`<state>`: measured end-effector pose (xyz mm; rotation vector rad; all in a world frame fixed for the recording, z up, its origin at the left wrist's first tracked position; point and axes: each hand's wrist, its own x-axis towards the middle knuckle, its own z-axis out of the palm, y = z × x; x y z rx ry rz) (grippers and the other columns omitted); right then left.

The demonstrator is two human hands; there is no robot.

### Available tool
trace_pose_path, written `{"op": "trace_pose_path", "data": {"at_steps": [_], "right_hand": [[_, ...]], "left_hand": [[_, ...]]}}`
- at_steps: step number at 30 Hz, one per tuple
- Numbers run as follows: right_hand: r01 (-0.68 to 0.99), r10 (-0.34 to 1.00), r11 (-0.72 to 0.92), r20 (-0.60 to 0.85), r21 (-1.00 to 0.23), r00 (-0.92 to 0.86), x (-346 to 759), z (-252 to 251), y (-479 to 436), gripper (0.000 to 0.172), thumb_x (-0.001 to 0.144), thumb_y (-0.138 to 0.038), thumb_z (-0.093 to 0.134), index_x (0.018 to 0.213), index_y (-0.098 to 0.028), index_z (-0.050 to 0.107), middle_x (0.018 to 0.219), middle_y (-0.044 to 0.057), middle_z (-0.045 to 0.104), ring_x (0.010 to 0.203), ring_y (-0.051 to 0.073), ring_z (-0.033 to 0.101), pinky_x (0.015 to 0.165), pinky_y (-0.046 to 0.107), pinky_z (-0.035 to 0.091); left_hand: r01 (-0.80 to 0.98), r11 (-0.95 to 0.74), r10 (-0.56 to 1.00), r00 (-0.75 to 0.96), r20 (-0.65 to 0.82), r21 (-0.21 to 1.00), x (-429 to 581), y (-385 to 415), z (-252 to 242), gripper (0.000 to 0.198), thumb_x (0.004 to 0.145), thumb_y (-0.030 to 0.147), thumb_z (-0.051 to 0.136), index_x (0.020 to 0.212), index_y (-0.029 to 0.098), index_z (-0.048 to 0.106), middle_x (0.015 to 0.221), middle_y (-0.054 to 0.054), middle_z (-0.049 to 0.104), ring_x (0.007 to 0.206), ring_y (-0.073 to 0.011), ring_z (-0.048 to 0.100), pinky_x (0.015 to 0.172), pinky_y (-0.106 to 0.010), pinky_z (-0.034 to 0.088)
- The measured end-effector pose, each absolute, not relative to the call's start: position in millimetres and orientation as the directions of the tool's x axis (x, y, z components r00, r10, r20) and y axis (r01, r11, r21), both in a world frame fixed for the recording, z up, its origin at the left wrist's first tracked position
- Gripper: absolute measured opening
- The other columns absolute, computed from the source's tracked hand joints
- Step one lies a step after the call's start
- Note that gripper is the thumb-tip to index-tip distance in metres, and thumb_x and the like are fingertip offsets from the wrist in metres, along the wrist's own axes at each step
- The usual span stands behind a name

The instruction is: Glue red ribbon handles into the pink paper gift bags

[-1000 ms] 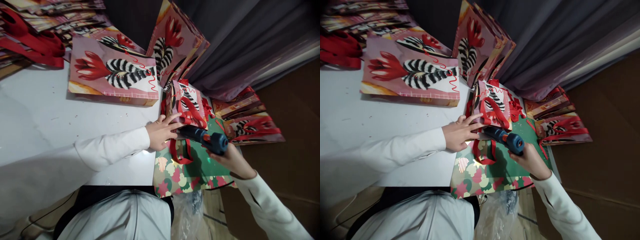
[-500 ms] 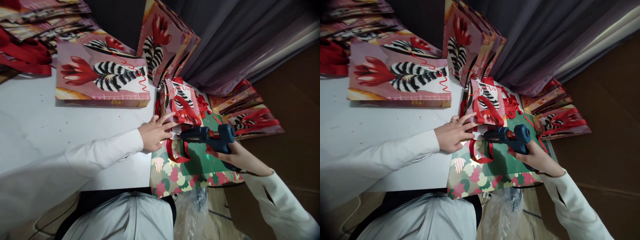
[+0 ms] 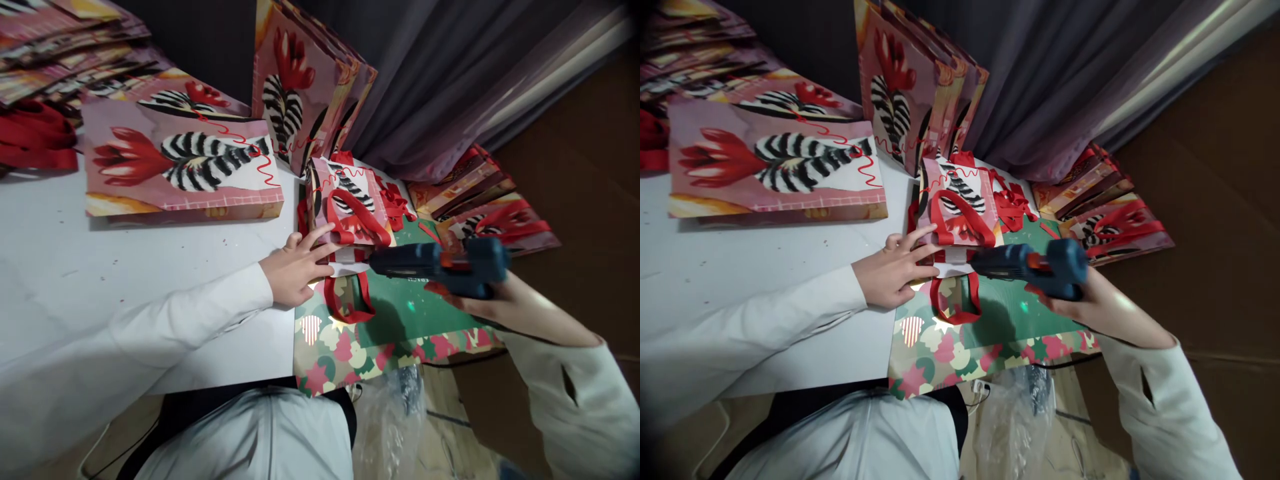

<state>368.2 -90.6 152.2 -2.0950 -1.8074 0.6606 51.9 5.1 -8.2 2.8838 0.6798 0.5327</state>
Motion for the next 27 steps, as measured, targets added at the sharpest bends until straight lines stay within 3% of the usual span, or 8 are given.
{"op": "trace_pose_path", "data": {"at_steps": [2, 4, 7, 12, 17, 20, 23, 27], "right_hand": [[0.803, 0.959, -0.282, -0.154, -0.525, 0.236, 387, 151, -114, 0.049, 0.057, -0.049, 0.082, 0.098, -0.024, 0.071, 0.096, 0.007, 0.076, 0.084, 0.029, 0.071, 0.071, 0.037, 0.062], [0.727, 0.887, -0.445, -0.147, -0.522, 0.437, 410, 140, -138, 0.041, 0.049, -0.05, 0.085, 0.076, -0.023, 0.07, 0.074, 0.007, 0.073, 0.063, 0.029, 0.067, 0.054, 0.039, 0.059], [0.485, 0.774, -0.442, -0.048, -0.754, 0.631, 438, 111, -166, 0.035, 0.05, -0.049, 0.084, 0.071, -0.028, 0.066, 0.067, 0.008, 0.068, 0.058, 0.027, 0.065, 0.05, 0.037, 0.055], [0.222, 0.664, -0.414, -0.127, -0.883, 0.737, 463, 61, -171, 0.042, 0.054, -0.048, 0.08, 0.083, -0.024, 0.06, 0.065, 0.002, 0.066, 0.051, 0.022, 0.063, 0.045, 0.034, 0.053], [0.117, 0.636, -0.555, -0.33, -0.823, 0.697, 479, 30, -150, 0.043, 0.051, -0.041, 0.085, 0.079, -0.021, 0.058, 0.057, 0.0, 0.063, 0.043, 0.017, 0.058, 0.041, 0.029, 0.047], [0.136, 0.63, -0.614, -0.379, -0.777, 0.678, 485, 21, -141, 0.044, 0.051, -0.045, 0.085, 0.075, -0.021, 0.057, 0.056, 0.0, 0.062, 0.042, 0.017, 0.056, 0.041, 0.029, 0.046], [0.338, 0.668, -0.638, -0.279, -0.692, 0.69, 492, 19, -137, 0.044, 0.054, -0.052, 0.08, 0.067, -0.021, 0.054, 0.052, -0.003, 0.056, 0.043, 0.015, 0.052, 0.041, 0.026, 0.04], [0.716, 0.771, -0.62, -0.08, -0.321, 0.632, 488, 21, -136, 0.039, 0.068, -0.056, 0.067, 0.058, -0.021, 0.054, 0.051, 0.0, 0.052, 0.049, 0.017, 0.051, 0.046, 0.028, 0.036]], "left_hand": [[0.405, -0.888, 0.456, 0.834, 0.31, 0.215, 52, 5, -9, 0.049, 0.064, 0.016, 0.057, 0.11, 0.025, 0.07, 0.144, -0.011, 0.048, 0.143, -0.0425, 0.02, 0.087, -0.048, 0.03], [0.402, -0.888, 0.456, 0.832, 0.315, 0.224, 52, 5, -10, 0.049, 0.064, 0.017, 0.057, 0.11, 0.025, 0.07, 0.144, -0.01, 0.049, 0.143, -0.042, 0.02, 0.088, -0.048, 0.03], [0.4, -0.89, 0.453, 0.827, 0.332, 0.219, 51, 6, -11, 0.049, 0.064, 0.016, 0.056, 0.109, 0.025, 0.07, 0.144, -0.01, 0.049, 0.144, -0.0409, 0.02, 0.088, -0.048, 0.03], [0.388, -0.902, 0.431, 0.829, 0.357, 0.188, 51, 7, -13, 0.047, 0.065, 0.016, 0.056, 0.109, 0.025, 0.07, 0.142, -0.01, 0.051, 0.145, -0.0403, 0.019, 0.086, -0.047, 0.031], [0.398, -0.905, 0.424, 0.824, 0.374, 0.149, 52, 9, -16, 0.035, 0.079, 0.021, 0.054, 0.108, 0.027, 0.071, 0.138, -0.012, 0.054, 0.142, -0.0412, 0.024, 0.084, -0.048, 0.033], [0.394, -0.906, 0.423, 0.826, 0.372, 0.154, 53, 10, -16, 0.032, 0.081, 0.022, 0.054, 0.108, 0.027, 0.071, 0.136, -0.012, 0.054, 0.141, -0.0422, 0.026, 0.086, -0.049, 0.033], [0.399, -0.905, 0.424, 0.826, 0.371, 0.147, 53, 10, -15, 0.03, 0.082, 0.021, 0.055, 0.106, 0.027, 0.071, 0.133, -0.012, 0.055, 0.14, -0.0418, 0.026, 0.087, -0.048, 0.033], [0.407, -0.907, 0.418, 0.837, 0.353, 0.11, 53, 11, -14, 0.028, 0.083, 0.023, 0.055, 0.106, 0.027, 0.071, 0.131, -0.014, 0.057, 0.139, -0.0436, 0.028, 0.082, -0.048, 0.034]]}}
